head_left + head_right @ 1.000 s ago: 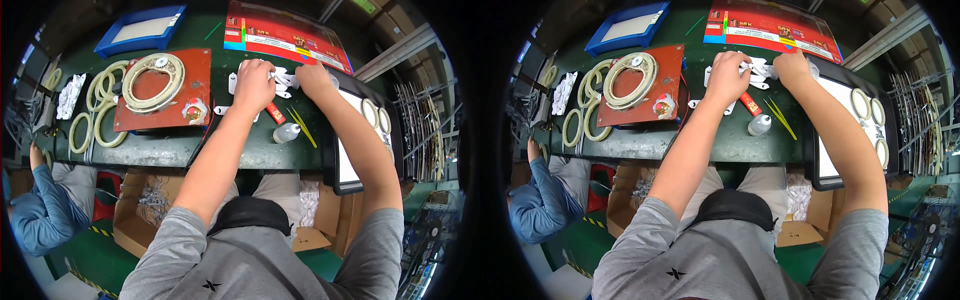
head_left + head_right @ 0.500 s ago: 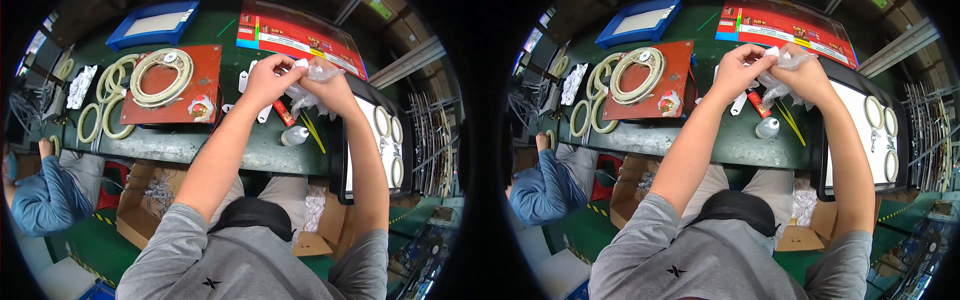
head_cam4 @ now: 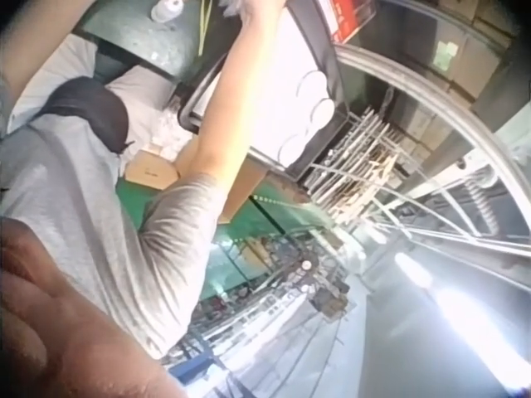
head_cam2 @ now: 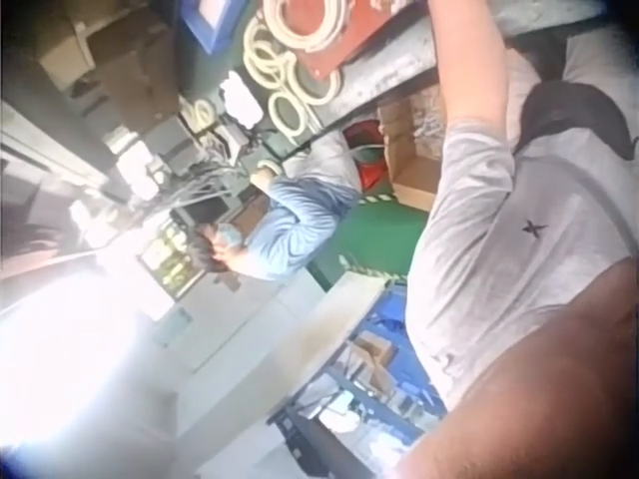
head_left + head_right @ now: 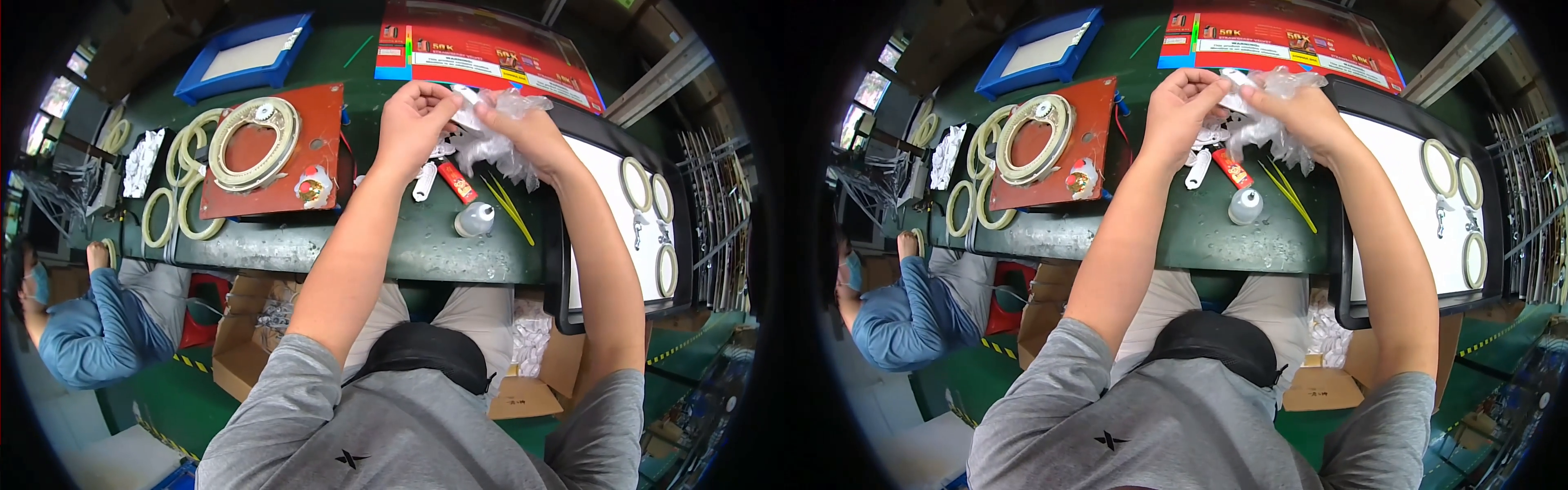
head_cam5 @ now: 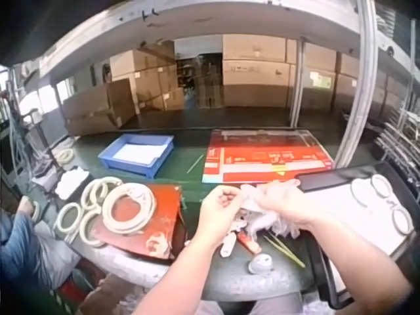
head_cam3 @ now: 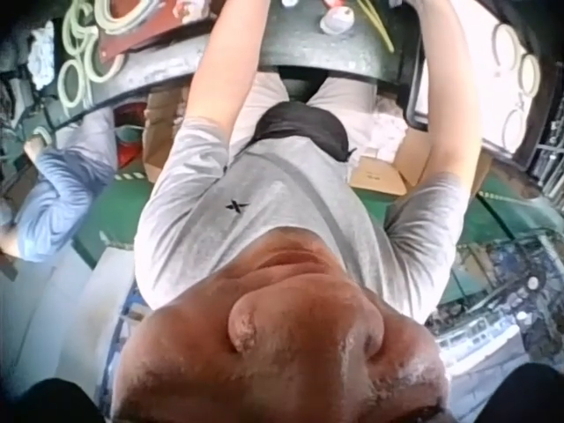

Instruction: Assemble small mechanical or electronic components by applying adhesive and joining parts at a factory workstation.

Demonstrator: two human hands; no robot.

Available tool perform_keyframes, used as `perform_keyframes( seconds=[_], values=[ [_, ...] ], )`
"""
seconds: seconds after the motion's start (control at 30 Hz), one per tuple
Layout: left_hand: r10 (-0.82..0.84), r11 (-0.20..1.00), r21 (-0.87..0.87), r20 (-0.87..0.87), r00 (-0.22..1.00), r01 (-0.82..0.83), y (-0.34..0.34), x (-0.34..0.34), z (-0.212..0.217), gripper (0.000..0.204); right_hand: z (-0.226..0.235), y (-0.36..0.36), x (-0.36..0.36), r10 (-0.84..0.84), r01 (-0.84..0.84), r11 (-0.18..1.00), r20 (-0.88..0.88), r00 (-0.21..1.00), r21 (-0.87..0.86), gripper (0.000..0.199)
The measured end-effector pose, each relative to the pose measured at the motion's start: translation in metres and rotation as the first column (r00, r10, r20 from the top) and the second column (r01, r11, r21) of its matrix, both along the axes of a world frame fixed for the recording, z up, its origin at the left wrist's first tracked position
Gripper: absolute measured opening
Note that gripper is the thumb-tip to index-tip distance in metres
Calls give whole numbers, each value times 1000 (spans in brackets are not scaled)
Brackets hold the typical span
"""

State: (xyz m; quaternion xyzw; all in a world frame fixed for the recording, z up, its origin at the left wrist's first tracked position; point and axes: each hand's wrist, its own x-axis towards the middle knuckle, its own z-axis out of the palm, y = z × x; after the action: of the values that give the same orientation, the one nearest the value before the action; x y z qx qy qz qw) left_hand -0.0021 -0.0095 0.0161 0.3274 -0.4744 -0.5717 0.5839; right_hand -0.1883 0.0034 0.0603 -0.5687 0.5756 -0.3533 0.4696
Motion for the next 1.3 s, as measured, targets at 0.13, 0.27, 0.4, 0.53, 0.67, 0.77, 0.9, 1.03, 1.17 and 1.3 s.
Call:
perform_keyframes(
  seconds=[0.13, 0.27, 0.4, 0.53, 0.67, 0.77, 0.9, 1.03, 1.17, 1.3],
  values=[
    [35, 999, 22, -12, 999, -35, -1, -2, -2, 14, -2, 0, -4, 42, -41, 999, 12, 999, -20, 49],
    [112, 993, -46, 125, 986, -107, -1, -2, -9, 12, -2, -2, -7, -50, 59, 993, 89, 995, -102, 41],
    [236, 963, -203, 331, 914, -175, -2, 0, -12, 10, 1, -5, -8, -110, 117, 941, 37, 993, -318, 31],
    [109, 994, -28, 130, 986, -106, -2, 1, -9, 13, 2, -2, -5, -75, 82, 962, 38, 996, -262, 31],
    [117, 993, 7, 78, 990, -118, -2, 0, -6, 15, -1, 2, -1, 65, -65, 998, -65, 996, 4, 40],
    [46, 998, -43, -68, 997, -49, -1, -1, -4, 18, -2, -1, -3, 48, -48, 999, 1, 999, -8, 41],
    [-21, 1000, 7, -164, 986, 22, 0, -1, -2, 19, -2, -3, -9, -46, 30, 995, 170, 984, 96, 42],
    [40, 987, 161, -279, 960, 5, -3, 4, -2, 19, -5, -3, -7, -78, 73, 997, 184, 980, 34, 37],
    [193, 975, 153, -216, 957, -162, -8, 4, -6, 18, -3, 0, -4, -30, 49, 992, 158, 987, -116, 34],
    [356, 934, -36, 194, 914, -356, -7, 2, -13, 19, 5, 4, 1, -80, 59, 915, -37, 996, -399, 31]
  ],
)
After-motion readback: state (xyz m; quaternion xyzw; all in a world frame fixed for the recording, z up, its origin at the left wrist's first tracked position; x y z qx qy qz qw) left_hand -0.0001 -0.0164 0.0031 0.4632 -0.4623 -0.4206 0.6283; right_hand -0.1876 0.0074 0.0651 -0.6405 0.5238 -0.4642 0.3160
